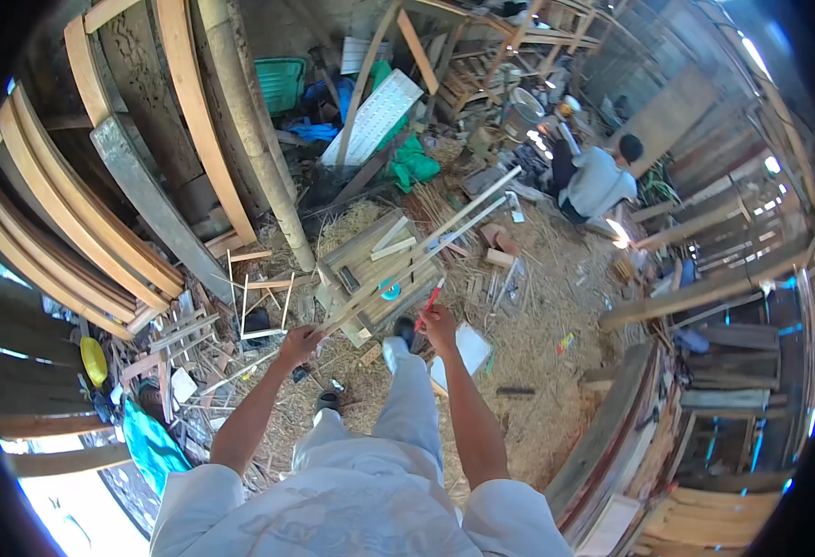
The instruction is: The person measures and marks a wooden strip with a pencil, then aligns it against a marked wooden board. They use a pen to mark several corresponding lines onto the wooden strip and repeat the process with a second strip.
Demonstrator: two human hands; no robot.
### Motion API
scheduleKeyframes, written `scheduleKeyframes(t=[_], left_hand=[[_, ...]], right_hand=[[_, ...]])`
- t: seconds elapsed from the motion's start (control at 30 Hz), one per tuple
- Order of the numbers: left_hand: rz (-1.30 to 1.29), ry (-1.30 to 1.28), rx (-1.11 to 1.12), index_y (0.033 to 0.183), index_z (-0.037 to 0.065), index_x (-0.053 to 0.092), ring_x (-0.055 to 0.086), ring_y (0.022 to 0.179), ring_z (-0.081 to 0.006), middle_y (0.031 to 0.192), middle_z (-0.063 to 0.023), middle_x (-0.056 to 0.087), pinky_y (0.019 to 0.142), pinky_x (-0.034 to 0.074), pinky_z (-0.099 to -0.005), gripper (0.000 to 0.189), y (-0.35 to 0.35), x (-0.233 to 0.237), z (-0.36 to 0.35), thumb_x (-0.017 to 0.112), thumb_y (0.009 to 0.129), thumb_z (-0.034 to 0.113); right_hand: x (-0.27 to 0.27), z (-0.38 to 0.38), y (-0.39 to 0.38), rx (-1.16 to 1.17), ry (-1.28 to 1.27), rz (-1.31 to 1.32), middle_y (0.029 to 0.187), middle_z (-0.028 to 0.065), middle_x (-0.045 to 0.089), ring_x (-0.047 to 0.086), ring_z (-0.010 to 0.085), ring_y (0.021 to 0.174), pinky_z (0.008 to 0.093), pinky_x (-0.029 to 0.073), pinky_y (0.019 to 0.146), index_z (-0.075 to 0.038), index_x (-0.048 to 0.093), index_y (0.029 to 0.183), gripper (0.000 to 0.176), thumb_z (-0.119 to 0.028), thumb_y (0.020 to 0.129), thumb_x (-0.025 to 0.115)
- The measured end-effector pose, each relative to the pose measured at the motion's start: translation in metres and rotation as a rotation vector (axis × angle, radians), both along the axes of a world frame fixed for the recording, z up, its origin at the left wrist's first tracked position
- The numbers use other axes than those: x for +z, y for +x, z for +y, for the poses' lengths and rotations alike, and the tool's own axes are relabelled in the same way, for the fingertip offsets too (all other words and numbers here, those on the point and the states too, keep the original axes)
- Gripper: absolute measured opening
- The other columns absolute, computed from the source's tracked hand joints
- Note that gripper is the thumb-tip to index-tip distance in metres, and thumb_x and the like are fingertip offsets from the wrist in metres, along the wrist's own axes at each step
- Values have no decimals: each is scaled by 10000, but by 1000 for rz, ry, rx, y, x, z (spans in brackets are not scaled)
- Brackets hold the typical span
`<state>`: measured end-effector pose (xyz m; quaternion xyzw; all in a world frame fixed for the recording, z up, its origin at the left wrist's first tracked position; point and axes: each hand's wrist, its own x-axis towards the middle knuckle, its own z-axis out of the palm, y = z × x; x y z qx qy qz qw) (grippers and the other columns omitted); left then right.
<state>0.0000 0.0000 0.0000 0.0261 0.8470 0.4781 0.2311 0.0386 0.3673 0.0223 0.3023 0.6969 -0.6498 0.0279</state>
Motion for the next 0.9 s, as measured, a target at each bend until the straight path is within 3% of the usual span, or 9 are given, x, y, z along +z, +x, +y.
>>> scheduleKeyframes(t=[0.07, 0.2, 0.3, 0.37, 0.43, 0.5, 0.7, 0.8, 0.9], left_hand=[[10, 23, -21, 994, 111, 760, 711, 673, -261, 721, -121, 706, 633, 544, -411, 351, 7, 3, 4, 684, 916, 445], [145, -219, 29, 967, 95, 741, 696, 749, -390, 788, -145, 714, 657, 549, -467, 383, -83, -52, 59, 682, 910, 469], [276, -306, 58, 975, 104, 745, 702, 784, -387, 854, -158, 723, 684, 566, -470, 380, -100, -119, 81, 677, 909, 472], [98, -373, 64, 972, 106, 745, 703, 808, -385, 905, -165, 724, 693, 572, -475, 381, -99, -152, 100, 672, 908, 475], [185, -393, 156, 1002, 97, 769, 711, 794, -407, 846, -178, 735, 752, 584, -479, 390, -113, -179, 105, 726, 869, 462], [121, -382, 175, 938, 102, 760, 691, 756, -418, 790, -188, 714, 687, 566, -509, 352, -123, -155, 121, 723, 871, 445], [186, -415, 152, 949, 103, 770, 714, 697, -378, 753, -157, 720, 648, 595, -454, 350, -127, -209, 114, 747, 860, 441], [16, -478, 118, 982, 209, 769, 722, 806, -375, 811, -154, 738, 775, 592, -487, 389, -119, -219, 99, 702, 850, 569], [121, -489, 70, 984, 221, 770, 722, 779, -372, 808, -151, 739, 753, 597, -485, 387, -109, -244, 83, 691, 855, 577]], right_hand=[[11, 12, -4, 73, 80, -41, 1005, 120, 718, 684, 155, 810, 329, 598, 722, -17, 593, 1094, 234, -181, 955, 685], [-103, 99, -136, 312, 224, 68, 860, 102, 731, 707, 178, 769, 343, 552, 677, -14, 610, 1064, 195, -174, 965, 658], [-169, 140, -197, 509, 345, 136, 858, 122, 732, 718, 202, 777, 362, 544, 676, -31, 608, 1035, 184, -204, 979, 637], [-142, 139, -216, 558, 436, -62, 845, 144, 721, 728, 256, 789, 377, 546, 673, -36, 608, 1047, 169, -183, 971, 642], [-165, 144, -247, 714, 720, 90, 838, 153, 708, 722, 316, 799, 413, 547, 682, -43, 605, 1080, 165, -145, 959, 653], [-166, 146, -264, 764, 649, 103, 849, 155, 709, 712, 339, 792, 428, 546, 688, -51, 616, 1084, 167, -133, 947, 664], [-182, 159, -297, 949, 684, 311, 913, 142, 722, 685, 368, 832, 476, 540, 737, -88, 687, 1085, 213, -121, 878, 723], [-195, 154, -296, 939, 826, 340, 952, 161, 712, 675, 384, 869, 488, 536, 759, -81, 684, 1104, 216, -117, 893, 703], [-219, 159, -293, 951, 807, 368, 975, 193, 697, 665, 408, 889, 504, 532, 759, -68, 664, 1135, 212, -102, 926, 650]])
